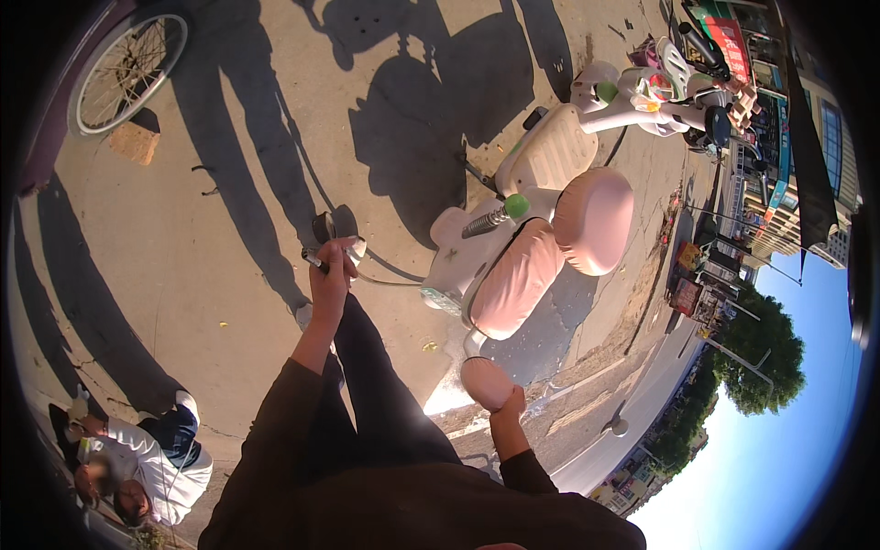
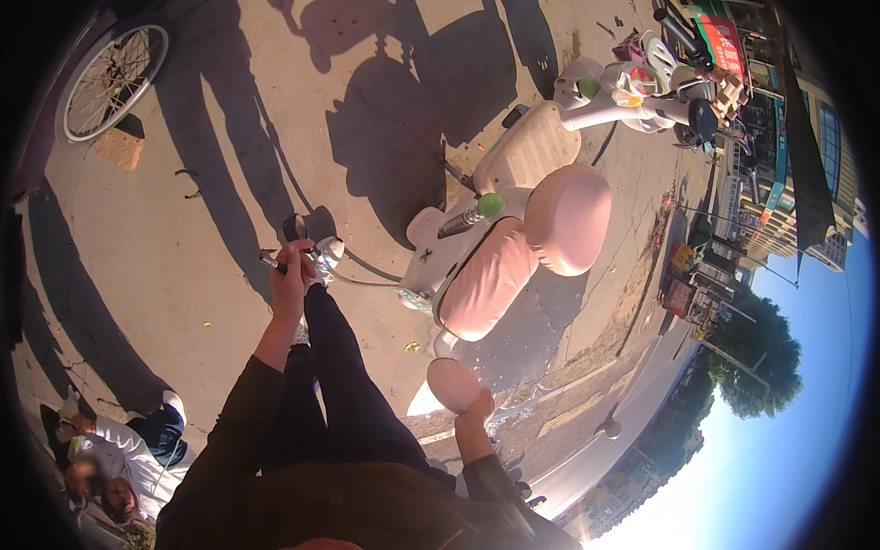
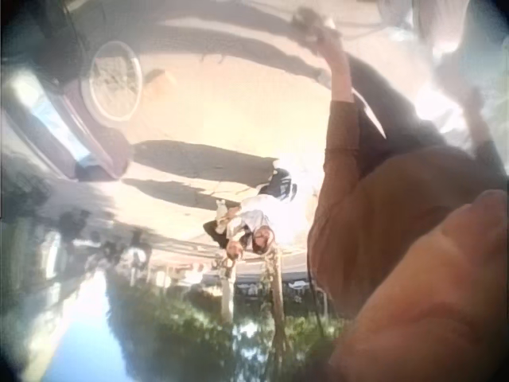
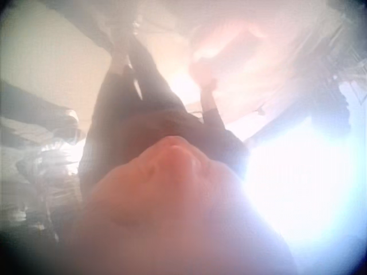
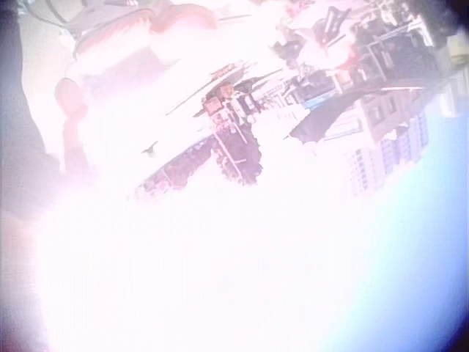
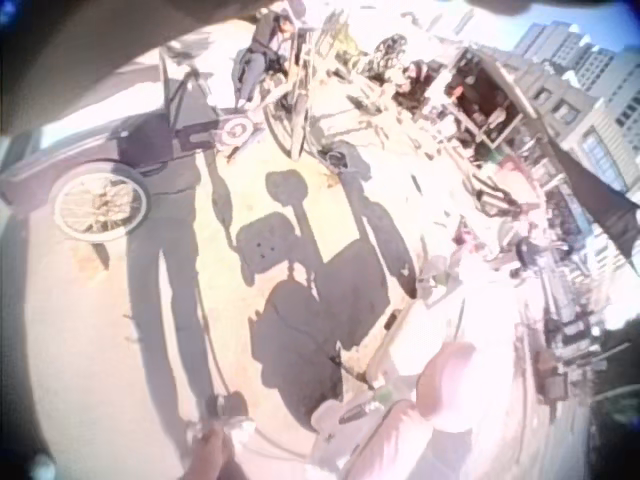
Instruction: The person removes a bicycle tire, inflates the inner tube with a hand pump, applies glue to the tube, and then inflates a scooter tire using a pressure gauge.
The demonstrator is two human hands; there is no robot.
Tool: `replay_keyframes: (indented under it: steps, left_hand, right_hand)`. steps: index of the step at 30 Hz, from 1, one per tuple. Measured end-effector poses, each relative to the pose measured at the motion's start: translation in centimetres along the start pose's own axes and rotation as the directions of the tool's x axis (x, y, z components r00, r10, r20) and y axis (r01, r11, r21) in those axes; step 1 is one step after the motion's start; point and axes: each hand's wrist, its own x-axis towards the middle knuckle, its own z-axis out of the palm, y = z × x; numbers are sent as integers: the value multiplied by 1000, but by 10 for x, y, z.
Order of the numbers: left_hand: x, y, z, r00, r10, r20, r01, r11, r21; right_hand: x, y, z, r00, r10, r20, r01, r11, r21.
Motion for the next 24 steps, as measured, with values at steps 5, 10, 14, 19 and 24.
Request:
replay_keyframes:
  steps: [5, 10, 14, 19, 24]
  left_hand:
    - [70, 106, 119, 992, 94, 86, -106, 984, 145]
    - [122, 192, 225, 965, 191, 180, -237, 931, 279]
    - [150, 207, 341, 847, 290, 445, -452, 834, 317]
    - [158, 162, 427, 687, 147, 712, -484, 823, 297]
    - [128, 94, 406, 724, -176, 667, -317, 774, 548]
  right_hand:
    - [-18, 30, -10, 994, -9, -109, 15, 998, 62]
    - [-84, -13, 11, 948, 81, 309, -93, 995, 24]
    - [-80, 26, 3, 951, 50, 306, -99, 984, 148]
    - [-55, 33, 20, 966, 217, 140, -243, 948, 205]
    - [-56, 30, 32, 841, 516, -162, -417, 809, 415]
